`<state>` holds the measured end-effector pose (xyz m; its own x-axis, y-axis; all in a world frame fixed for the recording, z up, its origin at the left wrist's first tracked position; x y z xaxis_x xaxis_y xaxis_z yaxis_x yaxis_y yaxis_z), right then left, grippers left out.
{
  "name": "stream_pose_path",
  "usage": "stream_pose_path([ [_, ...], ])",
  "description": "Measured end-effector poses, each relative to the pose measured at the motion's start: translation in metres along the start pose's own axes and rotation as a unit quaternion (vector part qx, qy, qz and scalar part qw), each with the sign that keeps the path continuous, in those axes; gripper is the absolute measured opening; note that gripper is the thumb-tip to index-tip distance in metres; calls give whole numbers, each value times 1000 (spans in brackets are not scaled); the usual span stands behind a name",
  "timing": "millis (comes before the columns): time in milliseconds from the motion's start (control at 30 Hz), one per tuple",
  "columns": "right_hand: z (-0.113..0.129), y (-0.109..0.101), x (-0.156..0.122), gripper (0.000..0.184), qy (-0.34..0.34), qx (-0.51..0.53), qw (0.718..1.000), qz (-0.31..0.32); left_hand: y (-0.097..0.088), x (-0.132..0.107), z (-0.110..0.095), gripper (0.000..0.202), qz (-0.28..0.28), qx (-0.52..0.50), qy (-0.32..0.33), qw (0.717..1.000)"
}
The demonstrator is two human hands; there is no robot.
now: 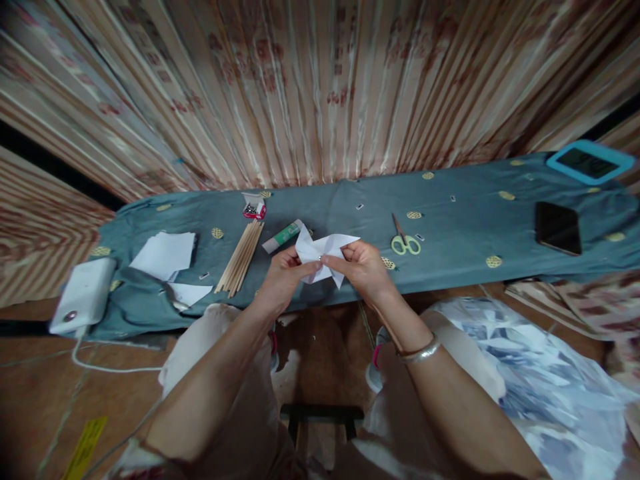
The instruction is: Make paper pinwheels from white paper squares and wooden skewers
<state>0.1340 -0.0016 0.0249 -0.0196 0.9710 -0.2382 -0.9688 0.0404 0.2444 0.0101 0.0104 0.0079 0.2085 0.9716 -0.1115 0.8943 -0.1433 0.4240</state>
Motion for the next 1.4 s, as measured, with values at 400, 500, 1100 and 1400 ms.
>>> stream_pose_path([
  [400, 3, -17, 12, 35, -35, 50, 996, -57, -32, 3, -19, 48, -45, 34, 42, 998],
  [500, 5, -23, 14, 34, -38, 50, 996, -69, -61, 20, -40, 44, -84, 129, 98, 983],
  [1100, 10, -19, 15, 26, -33, 44, 997, -48, -128, 62, -40, 32, -59, 790, 68, 606],
  [1400, 8, -22, 15, 23, -32, 31, 998, -48, -120, 61, -39, 31, -49, 817, 36, 573],
])
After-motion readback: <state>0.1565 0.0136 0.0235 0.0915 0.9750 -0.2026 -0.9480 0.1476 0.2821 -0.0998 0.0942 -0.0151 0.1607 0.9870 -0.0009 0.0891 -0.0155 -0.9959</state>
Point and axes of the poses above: each hand's wrist, its own x-axis towards the middle knuckle, its own y-axis out of the palm, z = x × y, the point moved 6 cm from there along x, towards the middle knuckle, and after that the axes turned 3 degrees about y, right-handed, at the moved point
